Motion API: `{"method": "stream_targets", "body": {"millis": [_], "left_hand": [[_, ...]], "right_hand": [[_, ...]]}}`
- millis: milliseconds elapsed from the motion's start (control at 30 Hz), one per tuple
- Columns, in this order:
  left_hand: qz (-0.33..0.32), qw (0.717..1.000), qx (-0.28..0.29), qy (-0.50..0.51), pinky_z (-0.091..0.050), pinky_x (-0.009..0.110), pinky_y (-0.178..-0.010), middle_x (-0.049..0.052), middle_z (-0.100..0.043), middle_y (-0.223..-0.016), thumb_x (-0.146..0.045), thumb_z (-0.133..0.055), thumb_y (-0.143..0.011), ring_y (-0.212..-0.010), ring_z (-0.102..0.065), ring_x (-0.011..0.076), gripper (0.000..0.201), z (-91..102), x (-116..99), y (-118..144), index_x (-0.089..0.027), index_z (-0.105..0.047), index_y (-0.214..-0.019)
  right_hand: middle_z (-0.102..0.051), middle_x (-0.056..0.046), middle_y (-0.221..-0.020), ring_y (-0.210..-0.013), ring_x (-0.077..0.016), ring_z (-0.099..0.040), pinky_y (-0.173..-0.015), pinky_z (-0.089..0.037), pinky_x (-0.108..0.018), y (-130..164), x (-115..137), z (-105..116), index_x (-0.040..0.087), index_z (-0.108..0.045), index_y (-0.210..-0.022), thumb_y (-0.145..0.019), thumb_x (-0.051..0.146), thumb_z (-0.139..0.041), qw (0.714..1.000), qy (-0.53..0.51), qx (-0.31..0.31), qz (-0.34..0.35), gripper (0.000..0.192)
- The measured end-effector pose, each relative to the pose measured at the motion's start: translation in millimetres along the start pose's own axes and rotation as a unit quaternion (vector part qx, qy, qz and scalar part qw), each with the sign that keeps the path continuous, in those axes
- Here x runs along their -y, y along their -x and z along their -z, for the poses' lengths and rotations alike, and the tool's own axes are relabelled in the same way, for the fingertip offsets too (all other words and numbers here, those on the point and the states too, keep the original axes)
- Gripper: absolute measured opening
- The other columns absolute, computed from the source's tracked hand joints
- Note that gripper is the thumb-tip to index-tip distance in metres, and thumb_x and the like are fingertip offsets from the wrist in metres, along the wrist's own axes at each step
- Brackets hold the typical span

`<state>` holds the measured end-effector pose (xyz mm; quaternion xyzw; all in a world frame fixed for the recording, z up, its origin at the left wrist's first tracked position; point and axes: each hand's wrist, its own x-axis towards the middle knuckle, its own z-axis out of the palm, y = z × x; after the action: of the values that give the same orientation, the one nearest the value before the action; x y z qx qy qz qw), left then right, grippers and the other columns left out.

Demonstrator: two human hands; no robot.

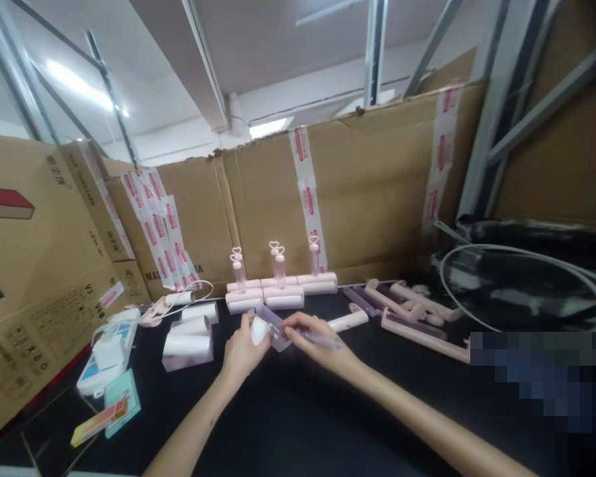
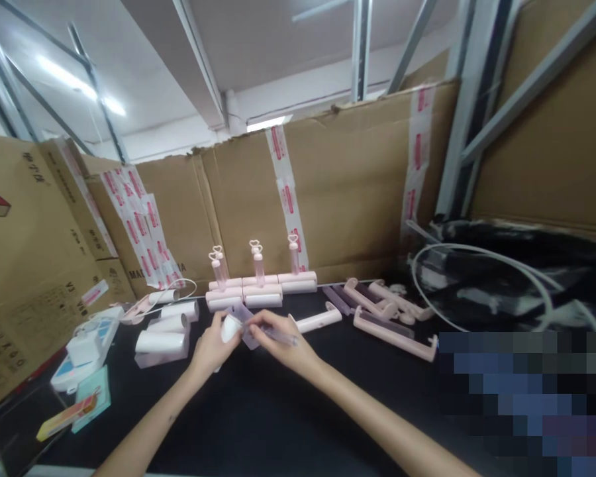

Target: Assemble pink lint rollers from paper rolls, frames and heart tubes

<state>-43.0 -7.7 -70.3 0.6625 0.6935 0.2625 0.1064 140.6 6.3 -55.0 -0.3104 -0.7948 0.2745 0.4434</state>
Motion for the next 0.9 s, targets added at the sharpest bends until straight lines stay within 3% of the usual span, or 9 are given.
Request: {"method": "stream_targets", "body": {"millis": [367,533,700,767,833,900], "left_hand": [[-0.017,1.000,0.012,-0.004,-0.044,0.031,-0.071,0.007,-0.070,-0.097,-0.051,-0.046,-0.081,-0.095,-0.065,0.0299,0.043,-3.8,1.9,-0.6,-0.026,-0.041,-0.115],[-0.003,1.000,0.008,0.026,-0.044,0.032,-0.074,0.009,-0.068,-0.101,-0.048,-0.049,-0.080,-0.098,-0.063,0.0295,0.051,-4.0,5.1,-1.1,-0.025,-0.036,-0.123],[-0.024,0.996,-0.047,0.077,-0.045,0.034,-0.075,0.010,-0.068,-0.098,-0.047,-0.053,-0.078,-0.094,-0.064,0.0295,0.043,4.1,-3.9,-6.0,-0.023,-0.047,-0.113],[-0.072,0.978,-0.070,0.181,-0.045,0.034,-0.078,0.008,-0.068,-0.096,-0.042,-0.060,-0.075,-0.092,-0.064,0.0274,0.038,7.0,-14.3,-13.1,-0.022,-0.051,-0.107],[-0.120,0.942,-0.091,0.300,-0.045,0.033,-0.081,0.007,-0.067,-0.096,-0.036,-0.066,-0.071,-0.092,-0.063,0.0243,0.038,8.9,-26.8,-23.9,-0.021,-0.053,-0.104],[-0.140,0.910,-0.114,0.374,-0.046,0.032,-0.082,0.007,-0.066,-0.099,-0.032,-0.066,-0.071,-0.092,-0.063,0.0216,0.039,10.2,-38.8,-37.1,-0.020,-0.052,-0.106]], "right_hand": [[-0.069,-0.002,-0.084,-0.081,-0.0173,-0.064,-0.076,-0.049,-0.028,0.3,-7.7,-3.9,0.020,-0.064,-0.088,-0.084,0.033,-0.051,1.000,0.002,-0.005,-0.002,0.019],[-0.067,-0.004,-0.076,-0.071,-0.0170,-0.064,-0.068,-0.051,-0.029,-18.5,-18.3,3.0,0.017,-0.059,-0.083,-0.080,0.038,-0.055,0.998,-0.050,-0.041,-0.015,0.021],[-0.058,0.001,-0.058,-0.054,-0.0136,-0.059,-0.057,-0.048,-0.026,-52.8,0.2,16.9,0.018,-0.049,-0.068,-0.084,0.048,-0.047,0.998,-0.046,-0.044,-0.004,0.034],[-0.054,0.002,-0.054,-0.054,-0.0133,-0.055,-0.058,-0.046,-0.027,-71.2,11.8,20.2,0.018,-0.049,-0.063,-0.083,0.051,-0.048,0.999,-0.025,-0.041,0.007,0.038],[-0.055,0.000,-0.057,-0.061,-0.0152,-0.056,-0.065,-0.046,-0.029,-88.1,19.3,21.1,0.017,-0.052,-0.062,-0.080,0.052,-0.053,0.999,-0.005,-0.035,0.014,0.039],[-0.061,-0.004,-0.073,-0.075,-0.0190,-0.058,-0.074,-0.045,-0.032,-98.2,20.0,20.5,0.015,-0.058,-0.075,-0.076,0.052,-0.058,0.999,0.006,-0.030,0.012,0.036]]}}
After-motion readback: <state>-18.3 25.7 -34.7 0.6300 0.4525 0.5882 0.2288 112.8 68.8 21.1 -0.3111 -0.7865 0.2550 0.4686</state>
